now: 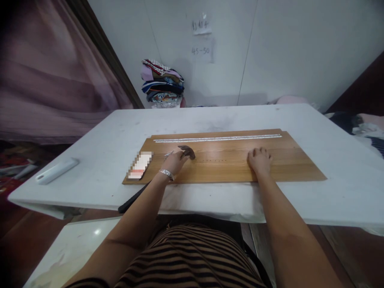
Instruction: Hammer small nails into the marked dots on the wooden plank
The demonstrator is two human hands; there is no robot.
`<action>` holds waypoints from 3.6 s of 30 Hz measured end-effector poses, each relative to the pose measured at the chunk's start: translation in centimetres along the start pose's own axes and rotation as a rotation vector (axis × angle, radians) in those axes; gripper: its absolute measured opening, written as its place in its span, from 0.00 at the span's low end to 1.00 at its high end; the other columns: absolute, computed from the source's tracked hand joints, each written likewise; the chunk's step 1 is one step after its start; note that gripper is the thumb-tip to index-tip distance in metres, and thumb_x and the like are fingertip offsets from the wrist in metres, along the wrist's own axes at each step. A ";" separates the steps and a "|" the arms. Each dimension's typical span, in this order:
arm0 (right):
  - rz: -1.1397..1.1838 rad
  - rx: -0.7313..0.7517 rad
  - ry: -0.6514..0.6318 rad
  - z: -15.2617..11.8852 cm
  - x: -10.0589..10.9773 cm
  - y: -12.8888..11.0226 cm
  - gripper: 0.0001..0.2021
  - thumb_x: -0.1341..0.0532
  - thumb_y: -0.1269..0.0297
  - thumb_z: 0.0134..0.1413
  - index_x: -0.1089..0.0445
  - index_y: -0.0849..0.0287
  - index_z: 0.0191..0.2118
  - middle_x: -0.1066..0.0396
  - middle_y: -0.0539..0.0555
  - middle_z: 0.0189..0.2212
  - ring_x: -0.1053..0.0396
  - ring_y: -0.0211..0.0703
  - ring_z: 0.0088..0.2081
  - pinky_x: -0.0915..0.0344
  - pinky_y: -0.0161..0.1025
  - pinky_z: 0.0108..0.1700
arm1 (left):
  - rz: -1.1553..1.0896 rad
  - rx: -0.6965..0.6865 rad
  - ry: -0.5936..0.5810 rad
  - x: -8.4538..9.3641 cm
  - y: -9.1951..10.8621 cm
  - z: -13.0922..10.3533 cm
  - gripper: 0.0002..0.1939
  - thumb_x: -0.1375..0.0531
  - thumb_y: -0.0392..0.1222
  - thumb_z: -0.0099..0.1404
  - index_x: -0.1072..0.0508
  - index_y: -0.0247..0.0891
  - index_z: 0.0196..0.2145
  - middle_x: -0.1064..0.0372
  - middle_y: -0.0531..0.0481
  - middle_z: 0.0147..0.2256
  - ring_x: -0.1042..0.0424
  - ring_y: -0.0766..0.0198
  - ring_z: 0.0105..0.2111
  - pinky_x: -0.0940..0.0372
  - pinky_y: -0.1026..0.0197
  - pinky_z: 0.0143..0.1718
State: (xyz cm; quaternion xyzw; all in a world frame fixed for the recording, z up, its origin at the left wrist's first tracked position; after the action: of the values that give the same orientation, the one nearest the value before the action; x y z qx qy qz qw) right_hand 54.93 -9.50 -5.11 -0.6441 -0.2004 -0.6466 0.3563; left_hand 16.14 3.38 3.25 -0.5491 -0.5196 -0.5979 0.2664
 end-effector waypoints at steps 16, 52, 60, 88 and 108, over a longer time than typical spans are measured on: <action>0.008 0.011 0.016 -0.2 0.4 -0.3 0.28 0.54 0.57 0.74 0.19 0.65 0.58 0.26 0.74 0.63 0.35 0.67 0.64 0.40 0.63 0.66 | 0.000 -0.008 0.008 -0.3 0.1 0.1 0.17 0.41 0.47 0.80 0.16 0.38 0.54 0.16 0.37 0.54 0.20 0.48 0.59 0.29 0.55 0.59; 0.006 0.011 0.015 -0.2 0.1 -0.1 0.27 0.54 0.57 0.75 0.20 0.62 0.57 0.27 0.72 0.64 0.35 0.65 0.66 0.40 0.62 0.66 | 0.030 -0.019 0.015 -0.1 0.3 0.0 0.16 0.41 0.48 0.80 0.16 0.37 0.51 0.17 0.35 0.57 0.22 0.47 0.62 0.30 0.54 0.60; 0.003 0.005 0.006 -0.1 0.1 0.0 0.28 0.53 0.56 0.75 0.19 0.64 0.59 0.27 0.73 0.65 0.35 0.66 0.65 0.40 0.62 0.67 | -0.001 0.041 -0.020 0.3 0.0 0.0 0.22 0.44 0.54 0.81 0.18 0.38 0.58 0.19 0.34 0.59 0.20 0.46 0.60 0.30 0.54 0.58; 0.004 0.017 0.029 0.3 -0.4 0.3 0.28 0.54 0.55 0.75 0.19 0.62 0.56 0.27 0.72 0.64 0.35 0.65 0.64 0.39 0.63 0.65 | 0.012 -0.020 0.025 -0.4 0.1 0.1 0.17 0.41 0.47 0.81 0.16 0.37 0.53 0.17 0.36 0.56 0.21 0.48 0.60 0.30 0.55 0.60; 0.001 0.016 0.033 0.1 -0.3 0.2 0.27 0.53 0.57 0.75 0.19 0.62 0.57 0.26 0.72 0.64 0.34 0.66 0.64 0.39 0.62 0.65 | 0.021 -0.022 0.014 -0.1 0.2 0.1 0.16 0.41 0.47 0.80 0.16 0.37 0.51 0.17 0.36 0.57 0.21 0.47 0.61 0.29 0.54 0.59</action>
State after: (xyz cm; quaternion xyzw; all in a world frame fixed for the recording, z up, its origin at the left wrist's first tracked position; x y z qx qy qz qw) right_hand 55.14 -9.47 -5.40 -0.6306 -0.1992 -0.6554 0.3648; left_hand 16.37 3.35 3.17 -0.5533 -0.5054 -0.6046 0.2700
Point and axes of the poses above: each hand's wrist, its own z-axis towards the middle knuckle, its own x-axis out of the back of the hand, y = z × x, the point moved 5 cm from there along z, towards the middle knuckle
